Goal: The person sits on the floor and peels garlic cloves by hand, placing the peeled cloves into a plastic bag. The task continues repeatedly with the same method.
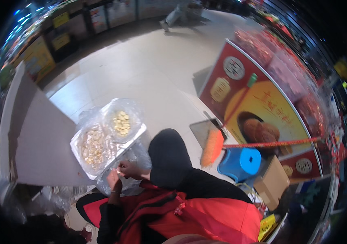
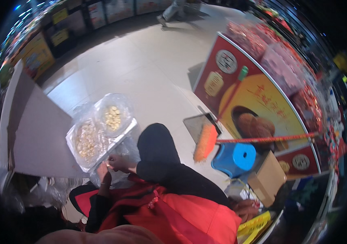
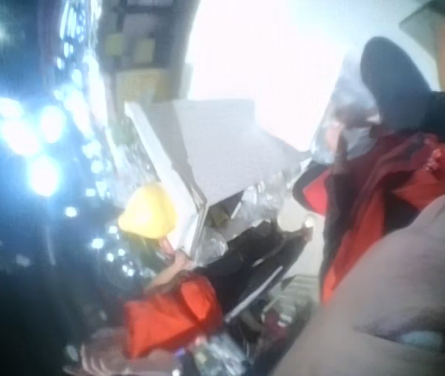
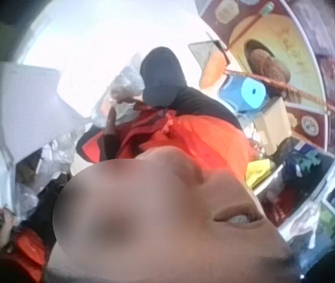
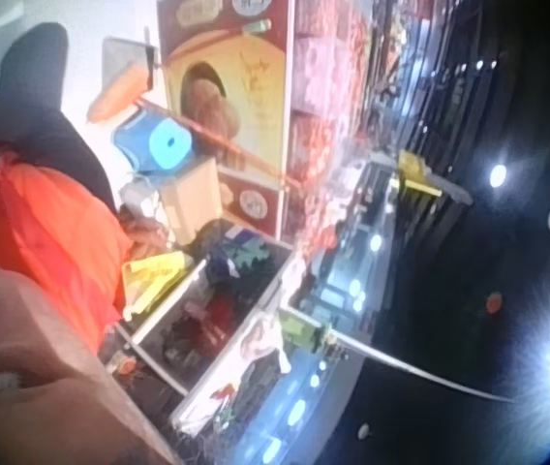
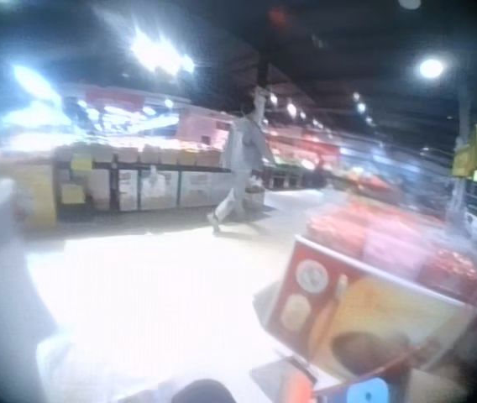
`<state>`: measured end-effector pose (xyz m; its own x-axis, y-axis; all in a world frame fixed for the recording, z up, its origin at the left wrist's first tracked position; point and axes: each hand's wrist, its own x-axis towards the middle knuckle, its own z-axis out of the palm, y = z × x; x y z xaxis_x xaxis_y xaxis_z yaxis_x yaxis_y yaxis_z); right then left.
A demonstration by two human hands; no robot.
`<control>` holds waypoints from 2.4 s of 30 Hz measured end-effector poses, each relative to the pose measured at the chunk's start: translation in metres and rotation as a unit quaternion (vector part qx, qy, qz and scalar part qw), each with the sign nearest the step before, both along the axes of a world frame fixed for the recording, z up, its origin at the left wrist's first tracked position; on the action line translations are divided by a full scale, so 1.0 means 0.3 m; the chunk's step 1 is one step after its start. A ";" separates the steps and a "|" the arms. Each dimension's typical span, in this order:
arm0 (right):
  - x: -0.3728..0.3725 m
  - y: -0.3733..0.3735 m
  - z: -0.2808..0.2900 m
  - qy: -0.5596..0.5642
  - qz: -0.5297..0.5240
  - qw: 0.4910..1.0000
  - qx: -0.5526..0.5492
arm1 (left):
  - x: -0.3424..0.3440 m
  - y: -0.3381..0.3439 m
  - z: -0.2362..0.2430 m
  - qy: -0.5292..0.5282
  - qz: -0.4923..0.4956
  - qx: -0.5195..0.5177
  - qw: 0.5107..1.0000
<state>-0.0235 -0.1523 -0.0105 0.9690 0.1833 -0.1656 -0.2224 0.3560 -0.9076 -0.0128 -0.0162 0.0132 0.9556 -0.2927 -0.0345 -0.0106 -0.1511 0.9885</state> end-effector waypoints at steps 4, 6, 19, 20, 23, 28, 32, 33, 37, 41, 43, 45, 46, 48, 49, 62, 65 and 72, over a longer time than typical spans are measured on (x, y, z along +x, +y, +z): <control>-0.012 -0.014 0.010 0.083 0.028 0.988 0.129 | 0.022 -0.006 -0.027 0.057 -0.015 -0.064 0.996; 0.000 -0.021 0.015 0.054 -0.006 0.998 0.040 | 0.034 0.010 -0.051 0.037 -0.030 -0.021 0.999; 0.014 -0.049 0.017 -0.181 -0.044 0.953 -0.240 | 0.089 0.046 -0.050 0.306 -0.012 -0.273 0.912; 0.013 -0.041 0.018 -0.237 -0.066 0.928 -0.278 | 0.087 0.047 -0.044 0.319 -0.011 -0.296 0.900; 0.008 -0.036 0.024 -0.253 -0.036 0.889 -0.379 | 0.086 0.049 -0.040 0.322 -0.021 -0.285 0.903; -0.011 -0.035 0.048 -0.230 -0.002 0.879 -0.419 | 0.086 0.048 -0.055 0.319 -0.038 -0.298 0.899; -0.007 -0.027 0.042 -0.236 -0.004 0.899 -0.369 | 0.073 0.041 -0.033 0.307 -0.074 -0.342 0.885; -0.003 -0.025 0.038 -0.242 -0.004 0.901 -0.360 | 0.069 0.037 -0.021 0.316 -0.058 -0.343 0.883; 0.000 -0.020 0.040 -0.241 -0.054 0.920 -0.304 | 0.068 0.017 0.029 0.307 -0.090 -0.347 0.882; -0.015 -0.041 0.073 -0.191 -0.063 0.945 -0.259 | 0.061 0.006 0.033 0.281 -0.022 -0.319 0.905; -0.018 -0.043 0.085 -0.175 -0.076 0.953 -0.234 | 0.066 0.010 0.017 0.268 -0.031 -0.302 0.914; -0.017 -0.040 0.085 -0.163 -0.081 0.970 -0.164 | 0.069 0.020 -0.009 0.250 -0.039 -0.291 0.922; -0.016 -0.037 0.080 -0.159 -0.079 0.968 -0.179 | 0.071 0.025 -0.022 0.240 -0.038 -0.282 0.928; -0.012 -0.031 0.059 -0.162 -0.079 0.963 -0.202 | 0.075 0.035 -0.046 0.212 -0.046 -0.252 0.943; -0.010 -0.028 0.046 -0.160 -0.082 0.961 -0.210 | 0.079 0.040 -0.053 0.193 -0.054 -0.232 0.952; 0.008 -0.047 -0.027 0.099 -0.091 0.991 0.012 | 0.027 0.025 -0.024 0.060 0.016 -0.071 0.996; 0.011 -0.070 0.021 0.098 -0.041 0.990 0.091 | 0.046 0.042 -0.020 0.022 -0.022 -0.037 0.999; 0.018 -0.068 0.082 0.135 -0.010 0.966 0.219 | 0.048 0.022 -0.032 0.063 -0.017 -0.119 0.991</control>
